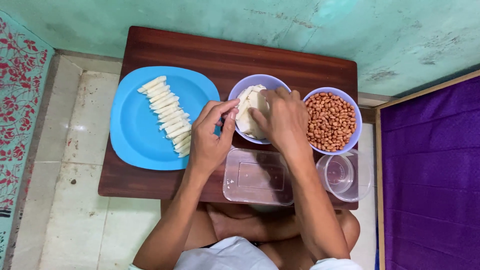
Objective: Manually wrapping peanuts in thin wrappers to create small snack rolls.
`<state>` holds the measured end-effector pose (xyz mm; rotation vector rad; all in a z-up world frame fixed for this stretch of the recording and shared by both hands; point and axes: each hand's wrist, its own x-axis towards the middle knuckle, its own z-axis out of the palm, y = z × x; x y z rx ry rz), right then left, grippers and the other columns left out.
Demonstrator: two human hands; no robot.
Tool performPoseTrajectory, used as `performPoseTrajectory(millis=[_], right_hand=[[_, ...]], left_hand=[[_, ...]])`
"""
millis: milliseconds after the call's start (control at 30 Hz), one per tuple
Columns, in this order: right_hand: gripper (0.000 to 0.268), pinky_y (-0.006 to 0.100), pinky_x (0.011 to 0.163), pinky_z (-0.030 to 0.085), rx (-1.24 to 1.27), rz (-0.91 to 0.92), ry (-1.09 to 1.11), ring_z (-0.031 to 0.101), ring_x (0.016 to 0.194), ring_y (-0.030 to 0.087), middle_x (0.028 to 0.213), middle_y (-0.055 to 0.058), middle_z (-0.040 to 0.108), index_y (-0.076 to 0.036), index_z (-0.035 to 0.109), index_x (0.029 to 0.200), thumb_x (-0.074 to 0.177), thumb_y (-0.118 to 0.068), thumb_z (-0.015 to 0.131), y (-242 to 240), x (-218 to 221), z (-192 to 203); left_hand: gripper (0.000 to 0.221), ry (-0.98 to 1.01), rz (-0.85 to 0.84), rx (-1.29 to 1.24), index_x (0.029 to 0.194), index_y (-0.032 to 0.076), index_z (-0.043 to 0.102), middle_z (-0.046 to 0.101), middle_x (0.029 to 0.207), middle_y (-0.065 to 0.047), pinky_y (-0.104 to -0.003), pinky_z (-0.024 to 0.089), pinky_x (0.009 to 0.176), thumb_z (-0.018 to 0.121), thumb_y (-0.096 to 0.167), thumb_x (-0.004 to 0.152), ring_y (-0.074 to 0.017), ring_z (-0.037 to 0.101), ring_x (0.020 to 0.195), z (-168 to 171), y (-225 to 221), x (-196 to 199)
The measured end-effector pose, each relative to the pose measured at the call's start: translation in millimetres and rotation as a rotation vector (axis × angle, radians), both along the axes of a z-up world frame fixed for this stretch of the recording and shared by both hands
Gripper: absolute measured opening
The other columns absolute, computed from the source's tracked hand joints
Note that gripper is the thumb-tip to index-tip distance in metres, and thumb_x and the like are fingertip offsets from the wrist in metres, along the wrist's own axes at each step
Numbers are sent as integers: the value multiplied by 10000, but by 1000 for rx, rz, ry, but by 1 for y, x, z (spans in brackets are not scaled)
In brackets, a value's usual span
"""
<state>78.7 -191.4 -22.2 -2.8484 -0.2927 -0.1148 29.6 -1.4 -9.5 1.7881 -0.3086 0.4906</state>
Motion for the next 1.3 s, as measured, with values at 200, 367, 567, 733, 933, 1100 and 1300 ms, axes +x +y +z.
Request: performPoseTrajectory(millis=[200,367,567,733,933,1100,1300], right_hand=[[237,565,836,524,224,108,262,650,952,444,990,175,749,-98,803,1058,853,-197,738,-8,-18,52],[198,524,803,550,149,107,134,652,945,398,937,125,721,-147,785,1081,934,-147,652,-12,3,21],[172,475,772,587,57,50,71,652,932,314,930,69,718,-171,789,1043,905,-199,690,-2,10,18],[161,533,770,552,240,77,21,646,930,405,938,156,729,-118,774,1047,959,-188,660,-12,-2,34],[161,243,716,537,821,-19,160,635,836,89,943,45,780,-112,777,1098,951,-96,714,-23,-21,43],[205,244,809,561,1060,72,281,633,904,48,994,45,763,-43,728,1178,985,-9,667,-23,-29,30],[240,191,637,588,1199,-29,233,657,745,39,973,70,767,-7,709,1210,974,-47,718,-17,-37,23]], left_hand=[[257,42,-4,6,1252,61,705,700,985,-92,-339,555,713,571,71,1033,-250,677,866,5,13,-6],[242,26,-20,2,1237,64,705,702,974,-87,-334,560,705,590,73,1024,-244,676,854,3,6,-5],[231,30,-19,10,1224,75,715,708,963,-69,-321,561,711,592,91,1028,-224,679,850,5,10,-8],[238,31,-15,7,1230,72,711,708,969,-73,-329,561,716,585,95,1030,-232,679,854,3,13,-6],[243,40,-46,-48,1244,62,698,701,1019,-92,-315,562,720,582,98,1034,-217,671,885,13,-1,2],[179,23,-199,-79,1143,59,738,699,999,-101,-354,592,694,708,127,980,-272,711,890,13,-17,26],[106,134,-142,-137,1054,98,765,680,767,-82,-261,576,613,686,147,1002,-159,703,698,15,-22,22]])
